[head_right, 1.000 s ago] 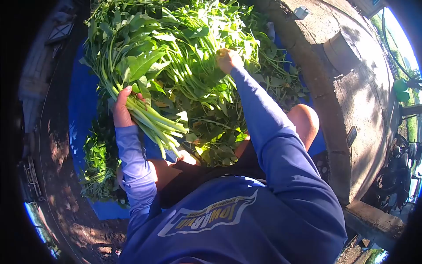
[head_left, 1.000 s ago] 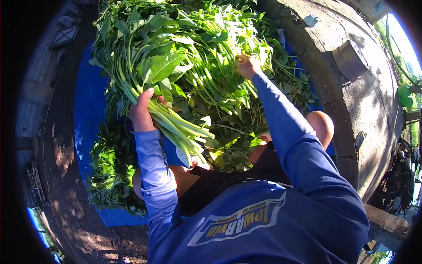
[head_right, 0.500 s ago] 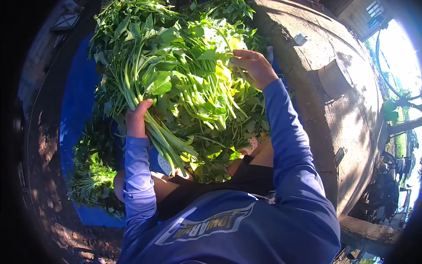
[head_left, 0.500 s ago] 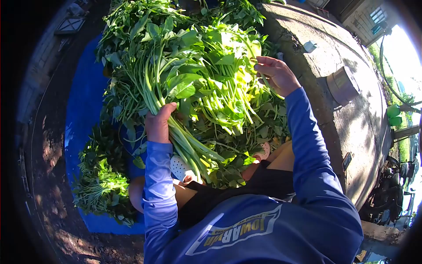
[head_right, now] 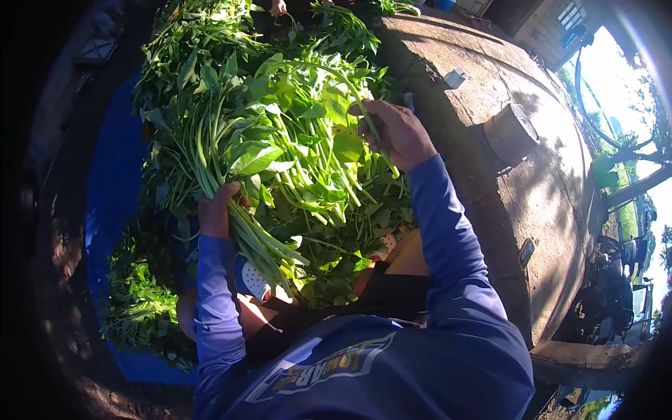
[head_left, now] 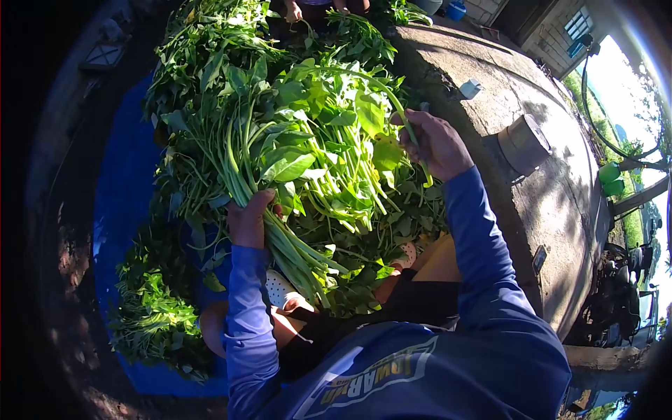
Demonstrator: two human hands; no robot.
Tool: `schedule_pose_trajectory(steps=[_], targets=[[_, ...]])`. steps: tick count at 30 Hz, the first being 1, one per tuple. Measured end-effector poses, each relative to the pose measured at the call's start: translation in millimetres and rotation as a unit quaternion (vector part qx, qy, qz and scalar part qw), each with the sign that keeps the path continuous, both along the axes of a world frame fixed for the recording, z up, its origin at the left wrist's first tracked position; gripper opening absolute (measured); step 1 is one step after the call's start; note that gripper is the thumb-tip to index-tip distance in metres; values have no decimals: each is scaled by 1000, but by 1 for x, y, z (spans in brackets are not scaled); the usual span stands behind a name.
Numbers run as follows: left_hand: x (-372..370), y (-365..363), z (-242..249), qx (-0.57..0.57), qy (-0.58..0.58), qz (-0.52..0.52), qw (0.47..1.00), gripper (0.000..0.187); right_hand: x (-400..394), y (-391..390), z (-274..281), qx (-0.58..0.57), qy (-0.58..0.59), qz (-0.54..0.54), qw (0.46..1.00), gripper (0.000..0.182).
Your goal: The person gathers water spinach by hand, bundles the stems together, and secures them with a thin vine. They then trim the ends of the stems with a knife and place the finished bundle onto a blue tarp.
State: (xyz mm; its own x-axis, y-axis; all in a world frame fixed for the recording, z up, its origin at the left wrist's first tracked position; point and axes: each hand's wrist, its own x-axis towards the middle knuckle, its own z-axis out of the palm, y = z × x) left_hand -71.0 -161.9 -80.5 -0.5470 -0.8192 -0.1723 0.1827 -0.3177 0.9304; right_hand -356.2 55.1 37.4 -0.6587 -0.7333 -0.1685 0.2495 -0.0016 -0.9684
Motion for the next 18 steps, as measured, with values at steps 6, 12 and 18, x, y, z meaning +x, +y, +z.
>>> schedule_pose_trajectory(steps=[6,12,18], targets=[[-3,8,0,-9,2,20,1000,27,1,4,-25,-36,-17,12,999,36],[-5,14,3,18,-18,2,1000,31,27,3,-19,-62,-4,-33,998,38],[-22,19,-40,-42,18,15,999,36,65,-17,-34,23,422,-85,903,38]])
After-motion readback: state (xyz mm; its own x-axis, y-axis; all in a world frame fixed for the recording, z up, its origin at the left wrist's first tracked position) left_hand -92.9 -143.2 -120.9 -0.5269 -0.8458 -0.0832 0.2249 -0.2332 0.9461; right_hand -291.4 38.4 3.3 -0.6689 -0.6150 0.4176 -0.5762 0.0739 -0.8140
